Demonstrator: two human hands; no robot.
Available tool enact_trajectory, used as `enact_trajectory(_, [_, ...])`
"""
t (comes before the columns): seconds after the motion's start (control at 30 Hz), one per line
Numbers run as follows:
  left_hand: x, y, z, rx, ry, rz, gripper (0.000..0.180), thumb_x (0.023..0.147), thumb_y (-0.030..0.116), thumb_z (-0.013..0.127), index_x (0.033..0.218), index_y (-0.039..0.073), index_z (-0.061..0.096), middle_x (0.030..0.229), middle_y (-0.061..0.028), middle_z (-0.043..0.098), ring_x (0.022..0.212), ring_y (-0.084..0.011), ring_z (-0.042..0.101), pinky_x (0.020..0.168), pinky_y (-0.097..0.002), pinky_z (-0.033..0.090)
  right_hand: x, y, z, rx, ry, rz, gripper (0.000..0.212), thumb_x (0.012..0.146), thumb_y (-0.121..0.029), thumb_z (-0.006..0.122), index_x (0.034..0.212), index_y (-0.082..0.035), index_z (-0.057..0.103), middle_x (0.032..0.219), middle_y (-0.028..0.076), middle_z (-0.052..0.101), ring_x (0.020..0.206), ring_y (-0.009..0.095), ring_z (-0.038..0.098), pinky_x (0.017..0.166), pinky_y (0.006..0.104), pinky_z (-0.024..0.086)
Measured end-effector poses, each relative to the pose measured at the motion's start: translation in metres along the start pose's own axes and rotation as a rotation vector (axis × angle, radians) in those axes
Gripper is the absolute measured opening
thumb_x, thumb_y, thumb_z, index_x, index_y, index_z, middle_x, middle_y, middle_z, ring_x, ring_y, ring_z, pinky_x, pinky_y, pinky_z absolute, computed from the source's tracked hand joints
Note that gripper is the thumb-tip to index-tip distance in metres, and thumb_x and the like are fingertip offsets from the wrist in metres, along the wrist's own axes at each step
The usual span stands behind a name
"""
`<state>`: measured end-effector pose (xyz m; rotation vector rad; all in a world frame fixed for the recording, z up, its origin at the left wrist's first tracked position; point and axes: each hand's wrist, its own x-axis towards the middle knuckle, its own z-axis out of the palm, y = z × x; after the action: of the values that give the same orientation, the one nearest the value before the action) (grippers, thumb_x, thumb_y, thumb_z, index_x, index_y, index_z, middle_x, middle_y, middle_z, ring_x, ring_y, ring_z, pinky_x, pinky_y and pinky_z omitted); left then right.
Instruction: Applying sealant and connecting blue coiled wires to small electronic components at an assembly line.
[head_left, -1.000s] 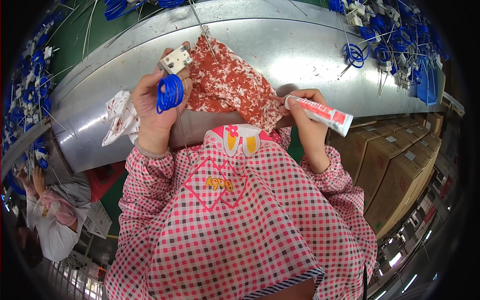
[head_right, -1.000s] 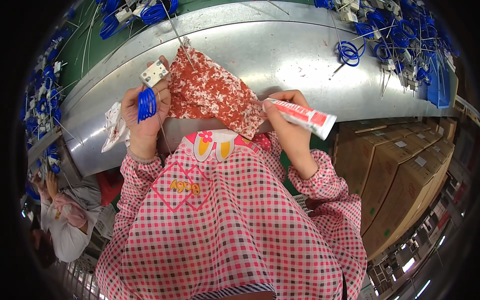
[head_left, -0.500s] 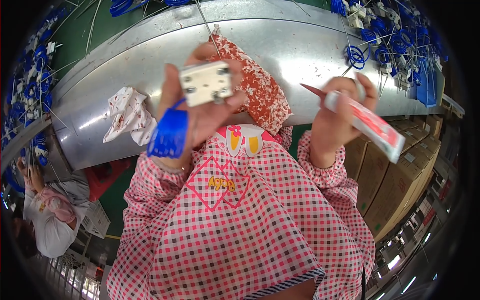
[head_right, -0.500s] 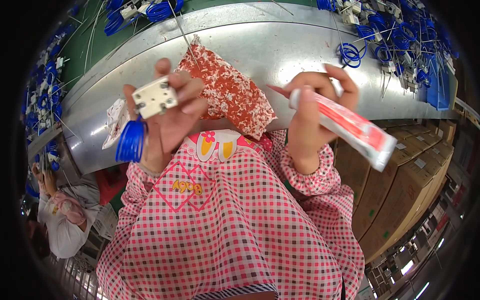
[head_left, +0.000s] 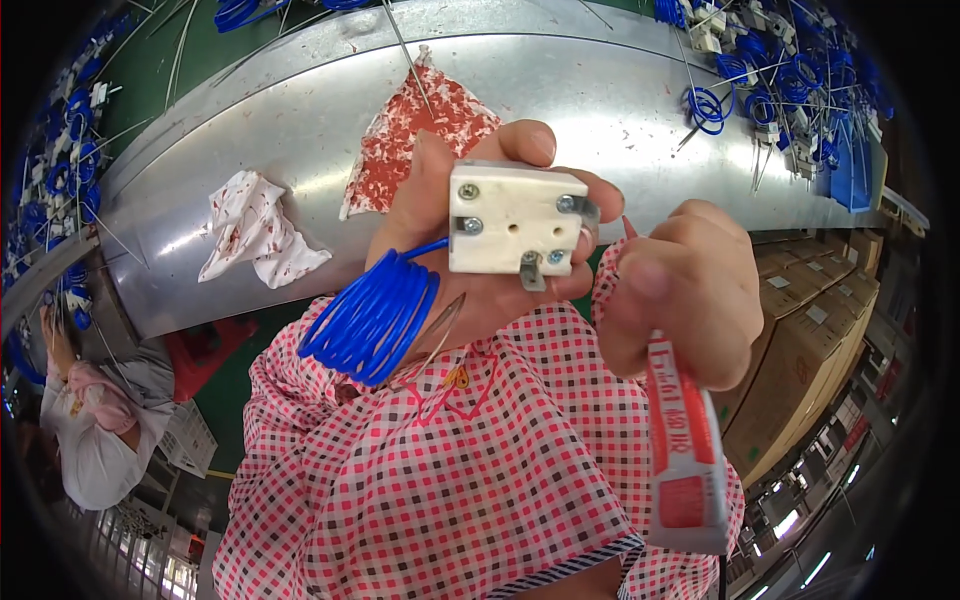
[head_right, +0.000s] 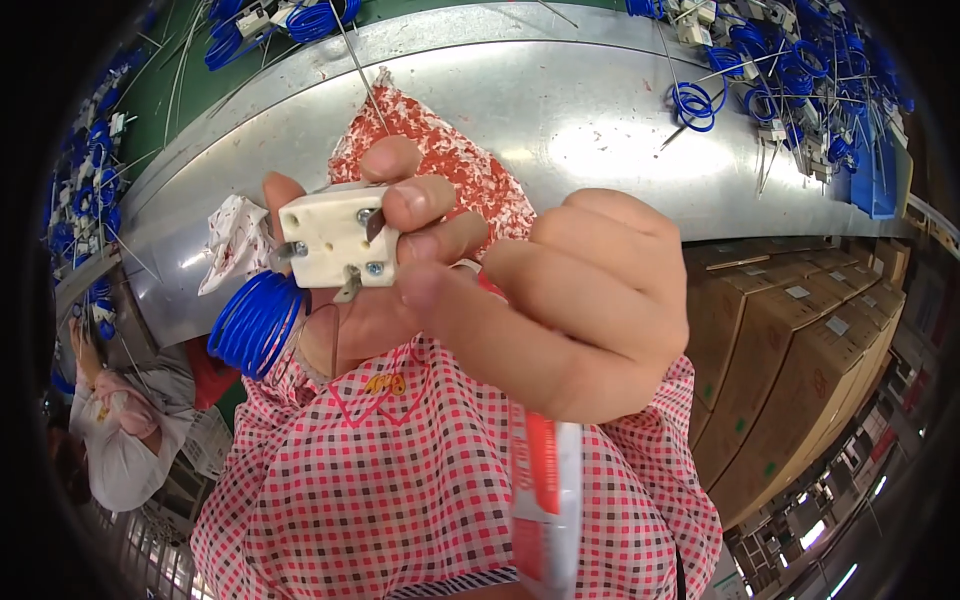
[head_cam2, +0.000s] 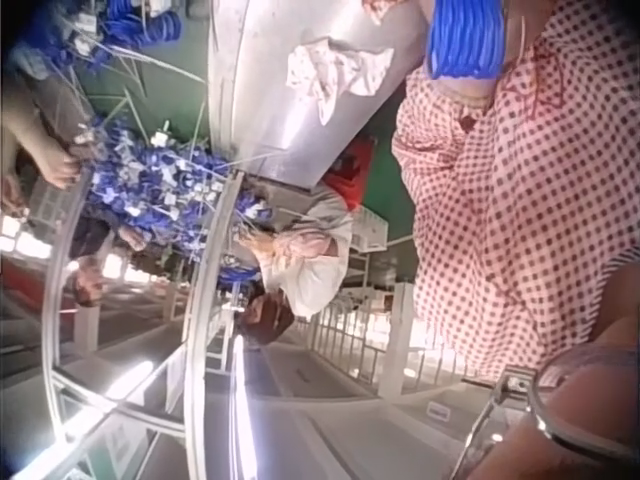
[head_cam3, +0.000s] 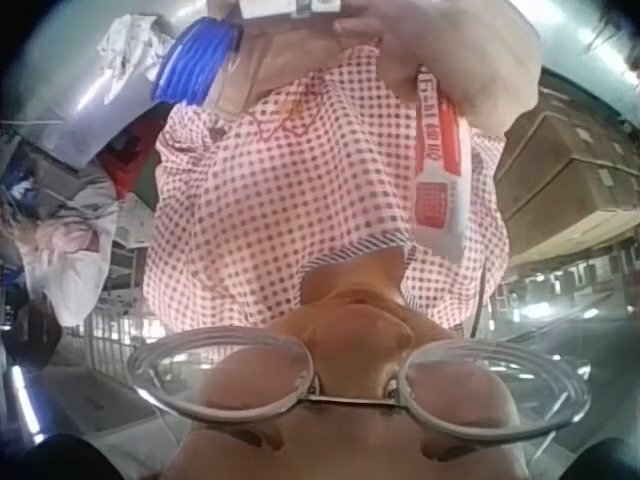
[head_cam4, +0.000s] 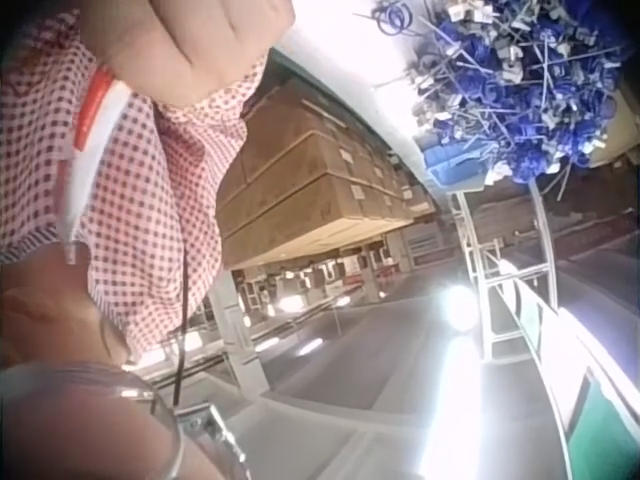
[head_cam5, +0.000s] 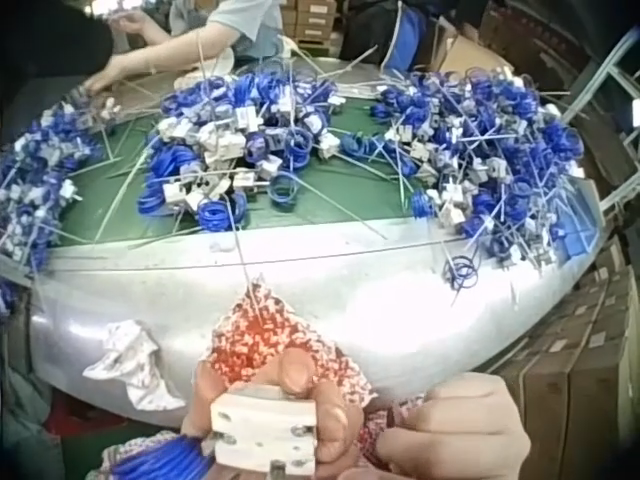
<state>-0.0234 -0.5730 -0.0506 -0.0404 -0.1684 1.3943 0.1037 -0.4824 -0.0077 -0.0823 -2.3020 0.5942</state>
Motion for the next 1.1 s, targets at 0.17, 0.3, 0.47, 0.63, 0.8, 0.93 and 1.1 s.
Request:
enact_trajectory(0.17, [-0.001, -0.009, 0.001, 0.077, 0.020, 0.068, 0.052, 0.081, 0.054, 0.049, 0.112, 0.014, 0.038, 0.104, -0.0056, 0.049, 0.090, -0.0172, 0.043, 0.079, -0.0283, 0.037, 0.000, 0.003, 0.003, 0.019, 0.029, -0.156, 0.028, 0.062, -0.003, 0.063, 0.088, 0.002, 0.052, 0.054, 0.006, 0.050, 0.039, 0.011, 0.038, 0.035, 0.0237, 0.024])
enact_trajectory(0.3, [0.000, -0.010, -0.004, 0.070, -0.025, 0.080, 0.053, 0.083, 0.055, 0.045, 0.115, 0.013, 0.037, 0.105, -0.0078, 0.049, 0.093, -0.0184, 0.043, 0.082, -0.0293, 0.037, -0.002, 0.005, 0.004, -0.016, 0.029, -0.148, 0.022, 0.062, -0.008, 0.065, 0.079, 0.001, 0.053, 0.053, 0.006, 0.049, 0.039, 0.013, 0.040, 0.035, 0.0246, 0.027])
enact_trajectory(0.47, [-0.002, -0.005, -0.008, 0.115, -0.038, 0.038, 0.053, 0.083, 0.055, 0.043, 0.115, 0.013, 0.037, 0.107, -0.0086, 0.047, 0.094, -0.0182, 0.042, 0.082, -0.0299, 0.038, -0.002, 0.003, 0.007, -0.022, 0.064, -0.110, 0.023, 0.062, -0.011, 0.066, 0.077, 0.001, 0.054, 0.051, 0.005, 0.048, 0.040, 0.014, 0.040, 0.036, 0.0255, 0.028])
enact_trajectory(0.63, [-0.002, -0.005, -0.002, 0.140, 0.031, 0.054, 0.053, 0.084, 0.054, 0.042, 0.115, 0.012, 0.035, 0.107, -0.0097, 0.046, 0.094, -0.0184, 0.042, 0.081, -0.0291, 0.040, -0.002, 0.007, 0.006, -0.007, 0.034, -0.151, 0.027, 0.061, -0.017, 0.068, 0.076, 0.001, 0.054, 0.052, 0.005, 0.048, 0.040, 0.013, 0.039, 0.038, 0.0255, 0.030])
enact_trajectory(0.8, [-0.005, -0.003, -0.001, 0.127, 0.042, 0.031, 0.052, 0.085, 0.054, 0.039, 0.115, 0.012, 0.034, 0.108, -0.0109, 0.046, 0.095, -0.0185, 0.042, 0.081, -0.0293, 0.041, -0.001, 0.006, 0.004, -0.020, -0.005, -0.147, 0.029, 0.066, -0.023, 0.067, 0.078, 0.000, 0.056, 0.052, 0.004, 0.048, 0.042, 0.014, 0.042, 0.039, 0.0263, 0.033])
enact_trajectory(0.93, [-0.002, -0.006, 0.000, 0.118, 0.027, 0.054, 0.053, 0.085, 0.055, 0.038, 0.115, 0.012, 0.034, 0.107, -0.0114, 0.046, 0.093, -0.0185, 0.043, 0.080, -0.0290, 0.041, -0.001, 0.006, 0.004, -0.014, -0.004, -0.133, 0.029, 0.068, -0.024, 0.067, 0.079, 0.000, 0.056, 0.052, 0.004, 0.048, 0.043, 0.014, 0.043, 0.040, 0.0267, 0.034])
enact_trajectory(1.1, [-0.007, -0.005, -0.005, 0.119, 0.055, 0.078, 0.056, 0.084, 0.056, 0.039, 0.117, 0.011, 0.035, 0.108, -0.0129, 0.048, 0.095, -0.0192, 0.045, 0.078, -0.0286, 0.042, -0.001, 0.005, 0.001, -0.003, -0.054, -0.060, 0.019, 0.071, -0.014, 0.064, 0.080, -0.002, 0.053, 0.056, 0.007, 0.051, 0.042, 0.016, 0.043, 0.039, 0.0273, 0.031])
